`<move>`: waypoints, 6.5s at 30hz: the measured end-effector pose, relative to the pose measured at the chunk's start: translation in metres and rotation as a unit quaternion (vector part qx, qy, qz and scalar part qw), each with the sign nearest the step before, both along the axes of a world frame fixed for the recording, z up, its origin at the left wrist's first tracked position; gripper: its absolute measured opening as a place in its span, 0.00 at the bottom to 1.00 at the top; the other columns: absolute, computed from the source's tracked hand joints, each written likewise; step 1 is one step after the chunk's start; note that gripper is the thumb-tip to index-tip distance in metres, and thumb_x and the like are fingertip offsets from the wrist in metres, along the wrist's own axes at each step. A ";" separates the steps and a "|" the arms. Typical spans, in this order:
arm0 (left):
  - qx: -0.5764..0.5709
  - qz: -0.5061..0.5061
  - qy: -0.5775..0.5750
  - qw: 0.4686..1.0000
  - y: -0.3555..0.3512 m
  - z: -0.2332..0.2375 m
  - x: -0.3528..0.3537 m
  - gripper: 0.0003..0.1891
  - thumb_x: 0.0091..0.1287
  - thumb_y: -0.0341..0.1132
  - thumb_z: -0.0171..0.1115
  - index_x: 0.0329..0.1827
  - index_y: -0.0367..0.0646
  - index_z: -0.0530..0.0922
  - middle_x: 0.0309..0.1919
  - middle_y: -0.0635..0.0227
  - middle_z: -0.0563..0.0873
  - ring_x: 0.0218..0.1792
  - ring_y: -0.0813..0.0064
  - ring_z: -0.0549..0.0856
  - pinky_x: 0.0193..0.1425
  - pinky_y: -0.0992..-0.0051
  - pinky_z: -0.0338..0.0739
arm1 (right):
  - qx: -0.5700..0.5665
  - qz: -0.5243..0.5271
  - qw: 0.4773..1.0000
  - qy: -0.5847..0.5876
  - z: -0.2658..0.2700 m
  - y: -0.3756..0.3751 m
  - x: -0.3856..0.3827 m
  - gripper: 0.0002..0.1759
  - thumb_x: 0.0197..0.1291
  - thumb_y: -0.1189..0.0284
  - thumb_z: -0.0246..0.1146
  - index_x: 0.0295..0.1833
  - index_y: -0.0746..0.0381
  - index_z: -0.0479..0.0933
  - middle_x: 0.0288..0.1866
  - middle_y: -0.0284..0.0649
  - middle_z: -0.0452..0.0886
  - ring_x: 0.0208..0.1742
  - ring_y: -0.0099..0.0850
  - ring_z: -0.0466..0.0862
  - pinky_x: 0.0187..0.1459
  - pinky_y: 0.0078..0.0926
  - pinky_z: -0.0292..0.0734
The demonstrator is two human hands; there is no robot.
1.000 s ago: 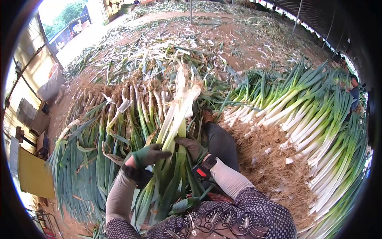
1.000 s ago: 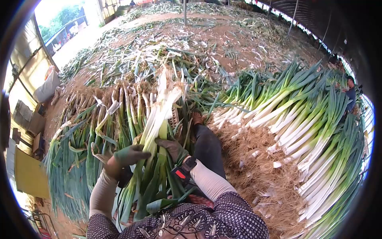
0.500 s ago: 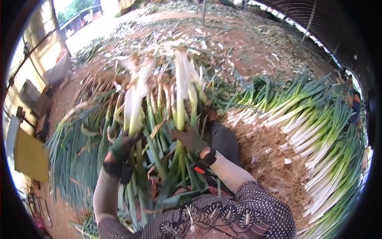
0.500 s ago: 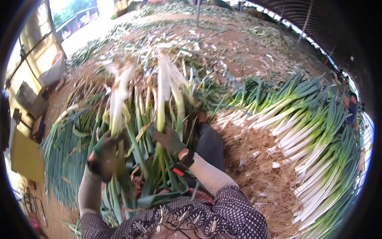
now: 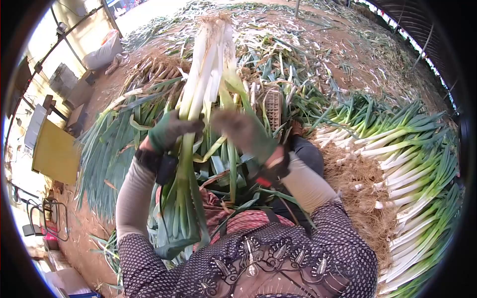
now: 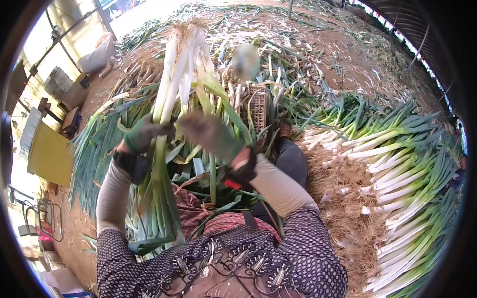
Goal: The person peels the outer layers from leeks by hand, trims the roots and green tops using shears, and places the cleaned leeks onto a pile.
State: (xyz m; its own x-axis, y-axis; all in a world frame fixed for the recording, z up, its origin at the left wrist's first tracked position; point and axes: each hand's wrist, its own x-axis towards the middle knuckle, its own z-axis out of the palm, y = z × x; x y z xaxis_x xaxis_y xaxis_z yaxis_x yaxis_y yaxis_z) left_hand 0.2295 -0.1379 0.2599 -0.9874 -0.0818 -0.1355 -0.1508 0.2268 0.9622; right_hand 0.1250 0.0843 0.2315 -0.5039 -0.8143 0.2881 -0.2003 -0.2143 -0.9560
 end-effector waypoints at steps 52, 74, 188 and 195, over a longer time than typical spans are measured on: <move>-0.370 0.105 -0.113 0.916 0.122 -0.072 0.024 0.27 0.53 0.43 0.69 0.52 0.37 0.74 0.38 0.44 0.86 0.42 0.45 0.86 0.48 0.55 0.79 | 0.217 -0.269 0.786 0.513 -0.033 0.041 -0.133 0.12 0.65 0.60 0.58 0.45 0.56 0.78 0.38 0.47 0.85 0.38 0.46 0.86 0.39 0.44 0.79; -0.423 0.101 -0.090 0.896 0.129 -0.087 0.042 0.27 0.55 0.49 0.72 0.48 0.39 0.73 0.35 0.48 0.87 0.37 0.46 0.87 0.40 0.53 0.80 | 0.271 -0.377 0.839 0.283 -0.030 0.042 -0.189 0.24 0.58 0.60 0.69 0.57 0.59 0.80 0.47 0.47 0.86 0.47 0.39 0.86 0.50 0.34 0.79; -0.351 0.347 0.375 0.784 -0.001 0.257 0.148 0.39 0.67 0.63 0.57 0.71 0.40 0.67 0.45 0.62 0.86 0.37 0.68 0.85 0.44 0.65 0.85 | 0.016 0.127 0.972 0.197 -0.067 -0.029 0.004 0.08 0.67 0.72 0.63 0.48 0.61 0.84 0.33 0.36 0.87 0.31 0.22 0.84 0.34 0.19 0.80; -0.571 0.421 0.166 0.685 -0.149 0.304 0.216 0.26 0.64 0.45 0.68 0.64 0.46 0.79 0.42 0.68 0.88 0.36 0.74 0.86 0.44 0.71 0.78 | 0.616 0.427 0.599 0.282 -0.126 0.074 0.006 0.18 0.56 0.55 0.66 0.49 0.50 0.87 0.46 0.41 0.88 0.50 0.38 0.86 0.52 0.37 0.77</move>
State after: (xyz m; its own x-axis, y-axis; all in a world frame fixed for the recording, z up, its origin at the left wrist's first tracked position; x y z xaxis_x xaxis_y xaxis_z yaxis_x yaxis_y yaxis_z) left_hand 0.4456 -0.2871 0.5639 -0.4858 -0.5058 0.7129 -0.5063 0.8276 0.2422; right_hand 0.1308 0.1588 0.1053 0.1423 -0.4754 -0.8682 -0.8863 0.3294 -0.3256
